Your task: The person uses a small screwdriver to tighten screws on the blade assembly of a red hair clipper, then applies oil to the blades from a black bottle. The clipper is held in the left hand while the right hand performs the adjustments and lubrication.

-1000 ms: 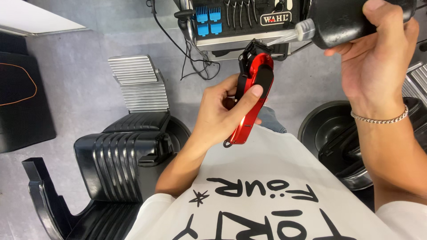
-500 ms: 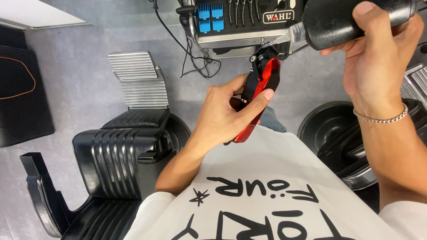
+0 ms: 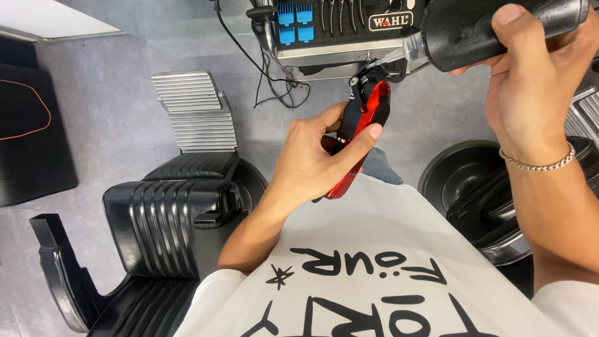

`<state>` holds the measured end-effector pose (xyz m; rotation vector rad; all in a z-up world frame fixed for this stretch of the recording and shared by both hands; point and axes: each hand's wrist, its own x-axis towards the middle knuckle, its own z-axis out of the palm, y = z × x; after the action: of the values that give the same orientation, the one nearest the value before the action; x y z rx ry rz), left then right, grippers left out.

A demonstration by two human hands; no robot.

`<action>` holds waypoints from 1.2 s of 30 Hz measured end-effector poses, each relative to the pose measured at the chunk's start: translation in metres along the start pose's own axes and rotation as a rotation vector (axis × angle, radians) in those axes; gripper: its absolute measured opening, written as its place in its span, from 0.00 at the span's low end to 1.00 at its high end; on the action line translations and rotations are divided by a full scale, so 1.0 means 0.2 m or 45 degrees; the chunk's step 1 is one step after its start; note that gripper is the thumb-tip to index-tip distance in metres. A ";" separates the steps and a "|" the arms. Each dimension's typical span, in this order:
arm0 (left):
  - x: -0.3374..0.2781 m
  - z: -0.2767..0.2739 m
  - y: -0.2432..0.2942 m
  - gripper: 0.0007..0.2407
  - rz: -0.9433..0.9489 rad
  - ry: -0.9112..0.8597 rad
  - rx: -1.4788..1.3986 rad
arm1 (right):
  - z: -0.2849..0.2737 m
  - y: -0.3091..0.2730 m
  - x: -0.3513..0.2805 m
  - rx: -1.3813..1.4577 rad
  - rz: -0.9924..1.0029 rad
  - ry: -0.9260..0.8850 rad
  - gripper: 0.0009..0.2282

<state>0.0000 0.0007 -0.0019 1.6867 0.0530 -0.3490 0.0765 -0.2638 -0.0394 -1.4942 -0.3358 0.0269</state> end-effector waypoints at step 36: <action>0.02 -0.03 -0.19 0.29 -0.101 -0.181 -0.823 | 0.07 0.05 -0.08 0.224 0.161 0.289 0.06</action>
<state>-0.0031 0.0121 -0.0390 1.0198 0.1141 -0.4535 0.0600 -0.2536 -0.0523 -1.3270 -0.0533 -0.0123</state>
